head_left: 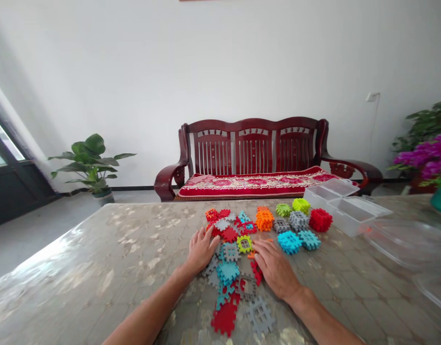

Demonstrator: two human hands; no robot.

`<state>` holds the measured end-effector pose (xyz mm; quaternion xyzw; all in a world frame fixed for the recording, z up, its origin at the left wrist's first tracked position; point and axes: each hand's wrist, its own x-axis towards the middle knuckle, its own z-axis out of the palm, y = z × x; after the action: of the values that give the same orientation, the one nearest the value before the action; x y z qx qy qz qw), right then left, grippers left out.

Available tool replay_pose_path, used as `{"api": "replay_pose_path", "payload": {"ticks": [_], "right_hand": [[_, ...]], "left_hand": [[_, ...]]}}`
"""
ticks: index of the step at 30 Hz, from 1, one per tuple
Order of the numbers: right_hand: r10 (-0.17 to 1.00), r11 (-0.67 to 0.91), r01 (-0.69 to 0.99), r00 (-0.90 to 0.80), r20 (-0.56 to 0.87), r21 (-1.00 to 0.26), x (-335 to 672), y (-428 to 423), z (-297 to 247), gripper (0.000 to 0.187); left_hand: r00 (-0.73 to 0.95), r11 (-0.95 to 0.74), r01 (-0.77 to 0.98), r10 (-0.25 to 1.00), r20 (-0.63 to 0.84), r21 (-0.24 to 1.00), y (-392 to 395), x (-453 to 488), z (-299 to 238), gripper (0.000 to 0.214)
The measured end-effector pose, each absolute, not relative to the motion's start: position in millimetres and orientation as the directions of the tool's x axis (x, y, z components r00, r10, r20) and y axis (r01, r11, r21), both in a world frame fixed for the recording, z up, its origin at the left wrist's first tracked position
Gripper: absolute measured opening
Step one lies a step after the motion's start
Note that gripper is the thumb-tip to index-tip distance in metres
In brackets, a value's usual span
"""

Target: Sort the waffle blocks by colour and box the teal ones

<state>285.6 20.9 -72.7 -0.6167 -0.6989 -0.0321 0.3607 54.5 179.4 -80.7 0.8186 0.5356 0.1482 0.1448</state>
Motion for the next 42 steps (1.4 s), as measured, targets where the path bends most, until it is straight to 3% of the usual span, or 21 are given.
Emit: {"api": "replay_pose_path", "payload": {"ticks": [4, 7, 11, 18, 24, 27, 31, 33, 35, 42], "right_hand": [[0.838, 0.215, 0.875, 0.064, 0.542, -0.435, 286, 21, -72, 0.032], [0.849, 0.197, 0.873, 0.075, 0.523, -0.446, 285, 20, -69, 0.031], [0.872, 0.162, 0.883, 0.081, 0.482, -0.441, 282, 19, -66, 0.032], [0.897, 0.152, 0.87, 0.077, 0.434, -0.469, 284, 19, -63, 0.03], [0.905, 0.163, 0.827, 0.092, 0.415, -0.538, 284, 19, -60, 0.031], [0.891, 0.17, 0.818, 0.111, 0.44, -0.55, 285, 19, -60, 0.034], [0.873, 0.174, 0.826, 0.122, 0.471, -0.536, 286, 20, -61, 0.033], [0.87, 0.165, 0.838, 0.125, 0.478, -0.52, 286, 20, -62, 0.031], [0.87, 0.145, 0.855, 0.13, 0.476, -0.498, 286, 21, -64, 0.03], [0.888, 0.103, 0.886, 0.123, 0.443, -0.453, 285, 22, -66, 0.028]], "left_hand": [[0.478, -0.475, 0.731, 0.869, 0.13, 0.49, 185, 54, -74, 0.059], [0.435, -0.481, 0.768, 0.876, 0.206, 0.423, 216, 50, -57, 0.057], [0.42, -0.415, 0.819, 0.904, 0.078, 0.397, 265, 59, -40, 0.057], [0.593, -0.542, 0.718, 0.805, 0.024, 0.437, 278, 81, -42, 0.054], [0.749, -0.643, 0.478, 0.654, 0.105, 0.599, 250, 81, -42, 0.062], [0.746, -0.644, 0.429, 0.648, 0.153, 0.633, 251, 88, -33, 0.065], [0.773, -0.73, 0.449, 0.607, 0.185, 0.516, 263, 117, -20, 0.059], [0.833, -0.783, 0.431, 0.536, 0.137, 0.448, 266, 137, -15, 0.055], [0.839, -0.785, 0.498, 0.544, 0.023, 0.369, 266, 156, -15, 0.057], [0.869, -0.811, 0.484, 0.488, -0.075, 0.329, 253, 175, -27, 0.063]]}}
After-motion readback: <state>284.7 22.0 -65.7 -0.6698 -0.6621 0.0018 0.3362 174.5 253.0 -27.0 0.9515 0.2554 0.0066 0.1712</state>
